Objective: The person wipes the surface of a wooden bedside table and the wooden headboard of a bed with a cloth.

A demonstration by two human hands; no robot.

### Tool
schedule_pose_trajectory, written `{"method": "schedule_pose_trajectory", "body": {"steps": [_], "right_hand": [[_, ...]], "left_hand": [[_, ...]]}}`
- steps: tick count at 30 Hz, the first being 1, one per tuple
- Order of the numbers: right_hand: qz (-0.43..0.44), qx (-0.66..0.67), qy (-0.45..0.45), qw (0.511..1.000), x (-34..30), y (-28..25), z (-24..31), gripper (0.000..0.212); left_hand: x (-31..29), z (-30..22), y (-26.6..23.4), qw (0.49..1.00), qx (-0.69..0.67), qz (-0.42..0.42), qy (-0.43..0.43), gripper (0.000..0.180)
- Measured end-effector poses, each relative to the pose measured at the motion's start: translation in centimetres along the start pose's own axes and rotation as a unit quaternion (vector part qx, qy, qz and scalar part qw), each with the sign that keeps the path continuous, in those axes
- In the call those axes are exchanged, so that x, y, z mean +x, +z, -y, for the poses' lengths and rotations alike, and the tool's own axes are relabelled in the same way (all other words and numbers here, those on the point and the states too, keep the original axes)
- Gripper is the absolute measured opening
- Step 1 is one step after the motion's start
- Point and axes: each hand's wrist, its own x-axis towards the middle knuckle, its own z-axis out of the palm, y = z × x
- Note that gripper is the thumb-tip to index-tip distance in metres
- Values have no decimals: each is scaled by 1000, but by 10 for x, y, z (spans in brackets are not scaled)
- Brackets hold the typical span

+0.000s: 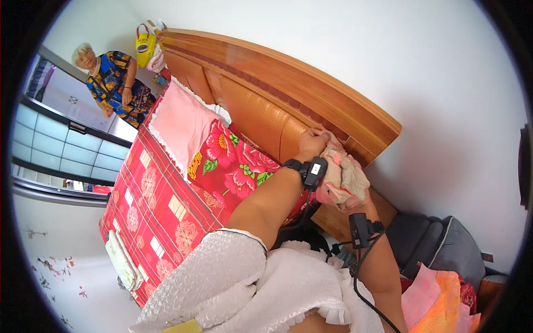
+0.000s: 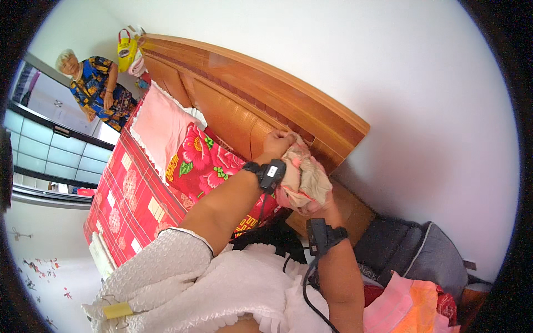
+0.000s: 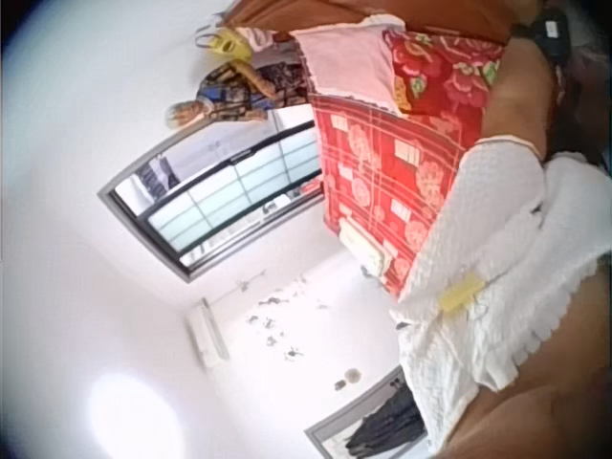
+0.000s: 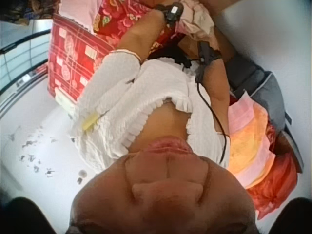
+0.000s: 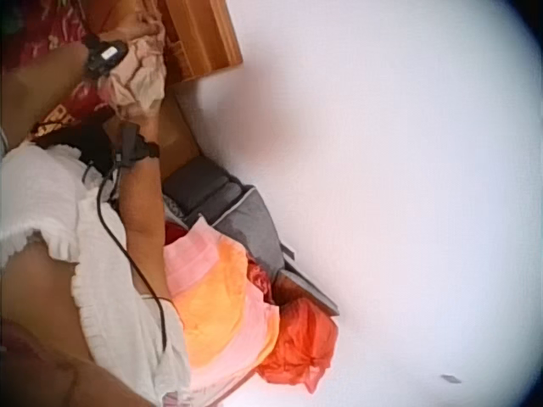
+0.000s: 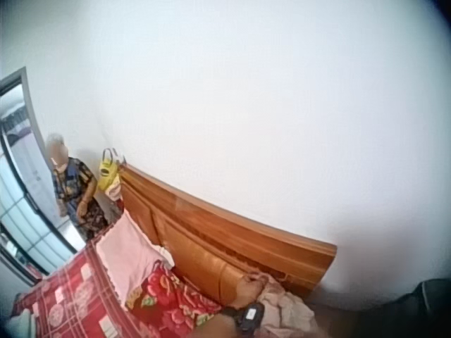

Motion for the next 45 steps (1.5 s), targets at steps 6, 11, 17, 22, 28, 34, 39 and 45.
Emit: {"method": "schedule_pose_trajectory", "body": {"steps": [6, 11, 17, 22, 28, 34, 39, 45], "right_hand": [[78, 12, 46, 996, 18, -21, -7, 53], [-56, 55, 156, 985, 28, -15, -19, 70], [6, 78, 192, 978, 56, -21, -31, 43], [174, -163, 10, 971, 86, 54, -28, 51], [204, -202, 28, 958, 166, 90, -56, 37], [213, -444, -69, 868, 198, 84, -70, 32], [68, -340, 52, 937, 186, 67, -64, 43], [191, -677, -171, 690, 140, 100, -31, 36]], "left_hand": [[-11, -4, -41, 975, -185, 117, -43, 18], [-24, -7, -81, 969, -209, 84, -106, 16], [10, 1, -92, 958, -273, 69, -60, 9], [52, -16, -117, 938, -342, 33, -40, 10], [124, -24, -153, 941, -335, -48, 7, 15], [173, -11, -152, 978, -172, -108, 43, 10], [162, -11, -129, 973, -201, -111, -1, 14], [132, -3, -102, 968, -232, -99, -8, 16]]}}
